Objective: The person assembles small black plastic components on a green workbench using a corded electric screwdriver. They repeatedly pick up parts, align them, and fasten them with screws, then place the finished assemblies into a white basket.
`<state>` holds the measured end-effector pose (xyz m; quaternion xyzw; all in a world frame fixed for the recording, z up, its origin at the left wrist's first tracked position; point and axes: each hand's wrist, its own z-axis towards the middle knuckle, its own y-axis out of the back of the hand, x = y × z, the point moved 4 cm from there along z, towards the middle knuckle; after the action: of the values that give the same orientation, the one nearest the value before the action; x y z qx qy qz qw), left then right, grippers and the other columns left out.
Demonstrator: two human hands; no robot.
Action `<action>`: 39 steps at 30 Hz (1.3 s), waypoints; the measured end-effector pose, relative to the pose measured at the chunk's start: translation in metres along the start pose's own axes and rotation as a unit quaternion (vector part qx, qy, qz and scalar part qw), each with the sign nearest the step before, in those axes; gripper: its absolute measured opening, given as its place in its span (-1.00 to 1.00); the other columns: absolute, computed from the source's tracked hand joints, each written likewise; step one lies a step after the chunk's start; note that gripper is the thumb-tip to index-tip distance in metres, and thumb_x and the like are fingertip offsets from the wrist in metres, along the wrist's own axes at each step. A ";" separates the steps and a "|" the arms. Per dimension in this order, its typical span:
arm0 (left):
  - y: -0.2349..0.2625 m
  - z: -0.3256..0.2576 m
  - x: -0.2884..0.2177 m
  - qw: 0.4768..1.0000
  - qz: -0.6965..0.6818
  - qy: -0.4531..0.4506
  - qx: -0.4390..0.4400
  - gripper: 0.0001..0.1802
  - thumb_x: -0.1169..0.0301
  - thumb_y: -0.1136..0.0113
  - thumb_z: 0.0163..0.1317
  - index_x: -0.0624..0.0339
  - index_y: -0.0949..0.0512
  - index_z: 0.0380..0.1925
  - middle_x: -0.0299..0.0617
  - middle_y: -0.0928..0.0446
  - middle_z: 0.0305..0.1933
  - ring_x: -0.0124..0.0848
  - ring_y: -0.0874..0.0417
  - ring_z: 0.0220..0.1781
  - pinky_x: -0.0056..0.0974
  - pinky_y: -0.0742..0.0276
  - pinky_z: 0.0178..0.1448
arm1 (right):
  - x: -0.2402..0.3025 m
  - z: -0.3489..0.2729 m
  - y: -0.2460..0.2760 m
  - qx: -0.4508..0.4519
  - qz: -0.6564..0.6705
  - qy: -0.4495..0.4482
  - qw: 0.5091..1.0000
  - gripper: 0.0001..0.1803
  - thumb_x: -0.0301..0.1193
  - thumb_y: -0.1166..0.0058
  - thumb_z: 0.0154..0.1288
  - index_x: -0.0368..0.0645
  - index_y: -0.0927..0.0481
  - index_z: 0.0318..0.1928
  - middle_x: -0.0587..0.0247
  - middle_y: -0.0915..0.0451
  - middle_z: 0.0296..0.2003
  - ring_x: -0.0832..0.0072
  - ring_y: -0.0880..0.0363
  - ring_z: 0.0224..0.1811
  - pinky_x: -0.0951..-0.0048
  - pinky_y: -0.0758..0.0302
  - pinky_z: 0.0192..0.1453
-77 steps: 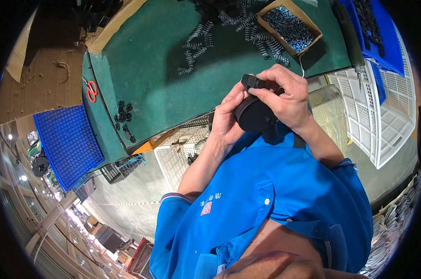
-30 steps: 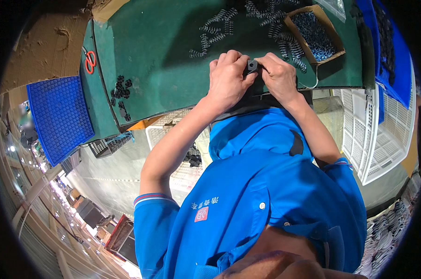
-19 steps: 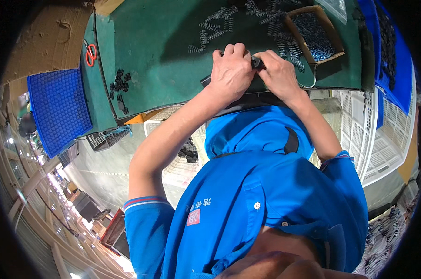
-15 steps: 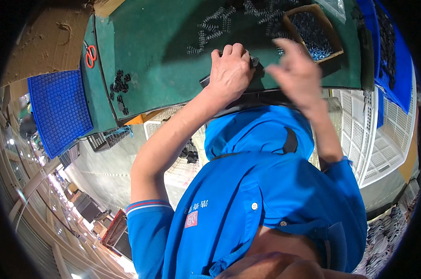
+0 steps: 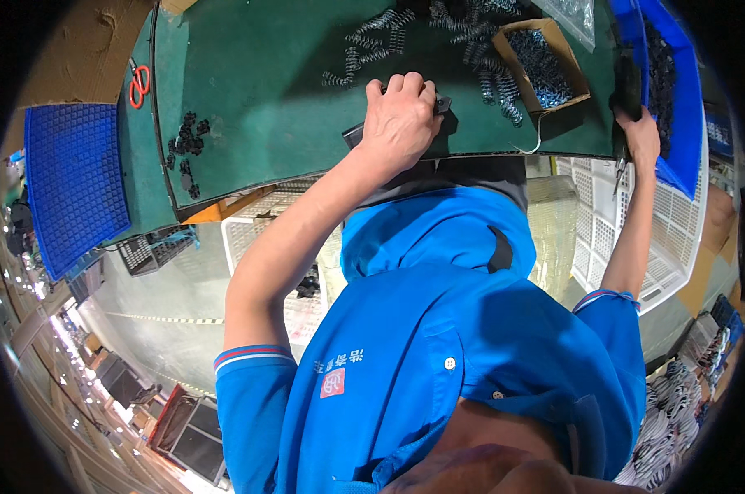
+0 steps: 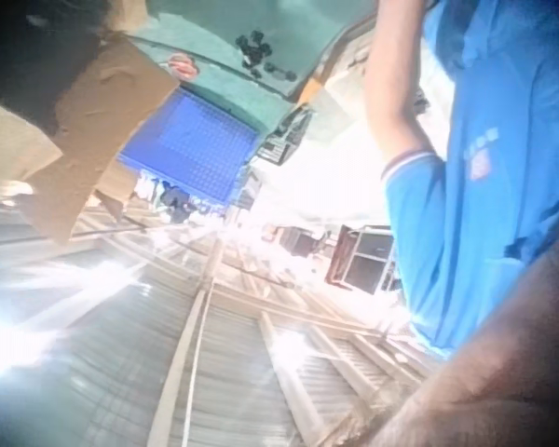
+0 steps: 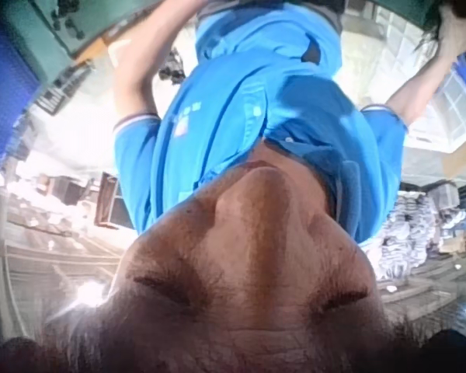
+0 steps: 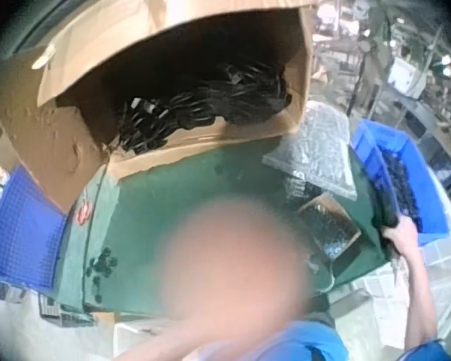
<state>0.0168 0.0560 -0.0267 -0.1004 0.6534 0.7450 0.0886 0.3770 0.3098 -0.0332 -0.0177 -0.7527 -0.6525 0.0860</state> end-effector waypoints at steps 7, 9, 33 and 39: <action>0.001 -0.002 0.000 0.999 0.014 0.031 0.038 -0.54 0.25 -0.33 0.12 0.19 -0.56 0.01 -0.16 -0.47 -0.06 -0.21 -0.50 0.03 0.01 -0.33 0.07 | 0.099 -0.074 0.045 0.042 0.745 0.114 0.656 -0.51 -0.30 -0.15 0.25 -0.38 -0.48 0.10 0.08 -0.59 -0.31 0.32 -0.54 -0.25 0.28 -0.50 -0.04; 0.001 -0.002 0.001 0.999 0.007 0.032 0.039 -0.54 0.24 -0.33 0.11 0.19 -0.56 0.01 -0.16 -0.47 -0.07 -0.21 -0.50 0.03 0.01 -0.33 0.07 | 0.159 -0.092 0.060 0.120 0.831 0.228 0.492 -0.54 -0.36 -0.08 0.27 -0.37 -0.41 0.11 0.02 -0.57 -0.25 0.30 -0.51 -0.15 0.19 -0.47 0.05; 0.000 0.004 -0.001 1.000 -0.004 0.029 0.006 -0.68 0.23 -0.33 0.05 0.19 -0.60 -0.26 -0.20 -0.45 -0.17 -0.23 -0.50 -0.05 -0.04 -0.32 -0.07 | 0.281 -0.123 0.024 -0.008 0.738 0.373 0.563 -0.61 -0.67 -0.06 0.17 -0.46 -0.40 0.05 0.00 -0.56 -0.32 0.30 -0.58 -0.31 0.23 -0.60 -0.14; -0.001 0.004 -0.002 0.999 -0.001 0.029 0.013 -0.67 0.23 -0.34 0.04 0.20 -0.60 -0.26 -0.19 -0.45 -0.17 -0.22 -0.50 -0.06 -0.04 -0.32 -0.08 | 0.284 -0.127 0.022 0.002 0.726 0.368 0.581 -0.59 -0.67 -0.07 0.16 -0.44 -0.38 0.06 0.02 -0.54 -0.33 0.32 -0.56 -0.32 0.24 -0.59 -0.13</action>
<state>0.0190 0.0605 -0.0267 -0.1213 0.6654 0.7331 0.0715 0.1141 0.1635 0.0483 -0.3167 -0.3937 -0.3218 0.8007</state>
